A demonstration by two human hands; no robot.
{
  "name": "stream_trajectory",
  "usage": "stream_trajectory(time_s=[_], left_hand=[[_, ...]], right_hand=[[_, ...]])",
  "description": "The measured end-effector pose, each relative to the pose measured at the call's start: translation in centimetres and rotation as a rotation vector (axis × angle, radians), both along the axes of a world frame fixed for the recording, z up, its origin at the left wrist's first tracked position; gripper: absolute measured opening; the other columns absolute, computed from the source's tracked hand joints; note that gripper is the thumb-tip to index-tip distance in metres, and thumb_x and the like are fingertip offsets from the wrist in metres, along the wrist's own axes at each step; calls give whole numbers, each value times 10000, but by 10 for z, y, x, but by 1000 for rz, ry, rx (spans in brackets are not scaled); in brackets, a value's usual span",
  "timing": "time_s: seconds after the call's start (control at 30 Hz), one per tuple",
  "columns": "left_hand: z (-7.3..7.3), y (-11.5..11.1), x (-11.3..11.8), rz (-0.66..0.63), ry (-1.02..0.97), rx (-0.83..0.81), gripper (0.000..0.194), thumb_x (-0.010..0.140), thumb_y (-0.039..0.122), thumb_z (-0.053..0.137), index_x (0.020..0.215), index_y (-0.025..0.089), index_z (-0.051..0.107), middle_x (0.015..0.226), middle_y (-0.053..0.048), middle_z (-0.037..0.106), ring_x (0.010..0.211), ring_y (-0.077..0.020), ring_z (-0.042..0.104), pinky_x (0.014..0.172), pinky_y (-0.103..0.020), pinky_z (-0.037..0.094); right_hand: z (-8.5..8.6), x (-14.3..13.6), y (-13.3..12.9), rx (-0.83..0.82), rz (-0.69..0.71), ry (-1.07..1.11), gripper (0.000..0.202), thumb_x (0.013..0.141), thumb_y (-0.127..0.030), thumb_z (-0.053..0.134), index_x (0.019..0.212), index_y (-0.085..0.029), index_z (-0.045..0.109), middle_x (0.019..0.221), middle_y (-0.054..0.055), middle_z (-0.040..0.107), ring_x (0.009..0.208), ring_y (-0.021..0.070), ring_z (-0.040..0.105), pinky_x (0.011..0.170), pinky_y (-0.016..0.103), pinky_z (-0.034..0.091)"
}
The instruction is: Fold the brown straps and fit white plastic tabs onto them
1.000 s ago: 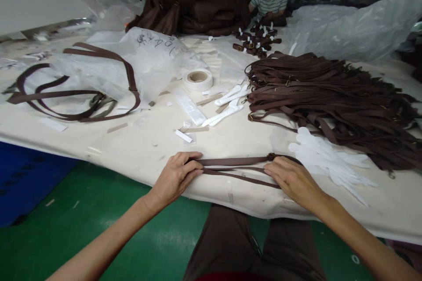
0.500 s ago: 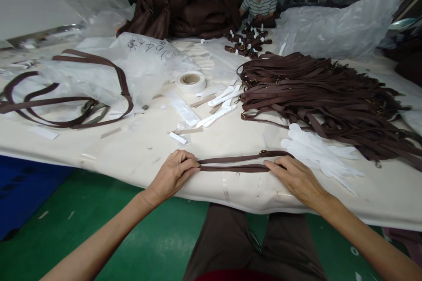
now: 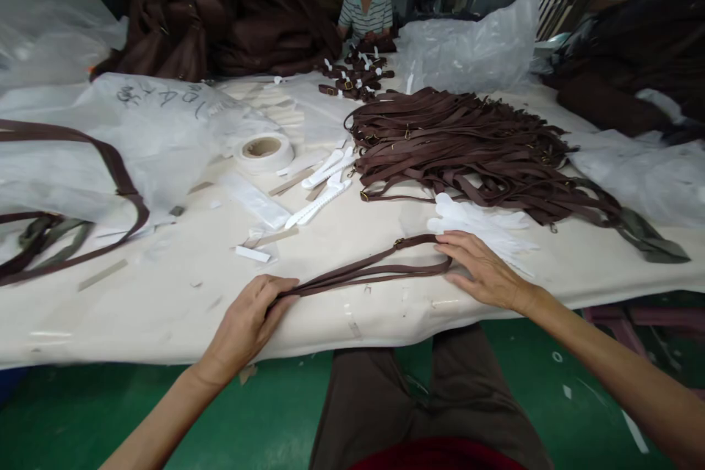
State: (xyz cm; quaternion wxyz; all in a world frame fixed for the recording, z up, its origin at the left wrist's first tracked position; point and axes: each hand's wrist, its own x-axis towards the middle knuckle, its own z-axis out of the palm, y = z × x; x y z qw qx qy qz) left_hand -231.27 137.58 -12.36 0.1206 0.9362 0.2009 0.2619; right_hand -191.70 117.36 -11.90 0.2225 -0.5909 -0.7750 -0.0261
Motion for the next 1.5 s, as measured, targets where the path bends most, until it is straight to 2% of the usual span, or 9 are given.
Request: stream_trajectory(time_s=[0.17,0.37,0.7,0.9,1.07,1.17,1.27,1.33,1.5], left_hand=[[2,2,0,-29,15,41,185,982,280,507,1132,208,590,960,-48,631,896,-197,632,819,-294,518],[7,1,2,-53,31,95,136,983,241,498,1062,202,602,980,-53,629,923,-187,634,842,-283,511],[6,-3,0,17,48,-11,145,990,295,493,1029,215,607,976,-47,653,916,-182,637,855,-301,521],[14,-6,-9,69,120,-128,227,994,370,492,1075,188,600,1026,-92,658,974,-210,616,897,-346,516],[14,-8,-17,104,77,-214,388,952,465,561,1193,162,555,1101,-121,640,1034,-228,608,933,-362,508],[13,-9,-18,72,54,-243,405,957,473,551,1198,147,565,1115,-132,640,1054,-229,601,951,-360,498],[13,-9,-17,70,57,-254,368,975,443,523,1190,151,583,1076,-122,647,1029,-226,601,935,-354,499],[13,-8,-15,70,72,-252,323,992,402,491,1180,167,605,1037,-105,644,1004,-218,600,915,-340,501],[13,1,-9,100,94,-257,258,997,331,449,1074,207,662,951,-59,630,939,-189,594,875,-297,494]], right_hand=[[11,12,-9,19,-21,61,395,940,-174,504,1328,-245,530,1318,122,568,1219,267,520,1014,498,467],[17,9,7,-94,104,43,201,1006,-250,477,1112,-196,639,1102,99,670,1095,218,579,950,395,451],[13,4,30,-37,156,-201,388,1026,-127,310,867,-184,660,795,44,629,748,156,571,860,331,462],[0,19,13,-70,237,-112,206,1004,-274,484,1155,-222,614,1084,57,665,1002,196,646,1118,453,382],[-17,34,19,-32,293,-127,231,1013,-226,425,1156,-265,602,1015,31,676,912,188,671,1159,520,315],[-18,31,27,-18,263,-124,239,1009,-259,405,1095,-271,628,1029,54,668,906,207,674,1042,477,461],[-12,22,33,15,145,-97,239,1008,-317,410,1008,-250,640,1281,104,607,974,225,676,817,375,572],[-9,15,37,12,93,-118,262,1015,-330,389,1013,-240,634,1421,113,529,1024,234,673,809,380,575],[-4,2,54,-50,39,-227,398,1020,-283,358,1407,-253,444,1198,86,674,1037,233,664,1018,502,461]])
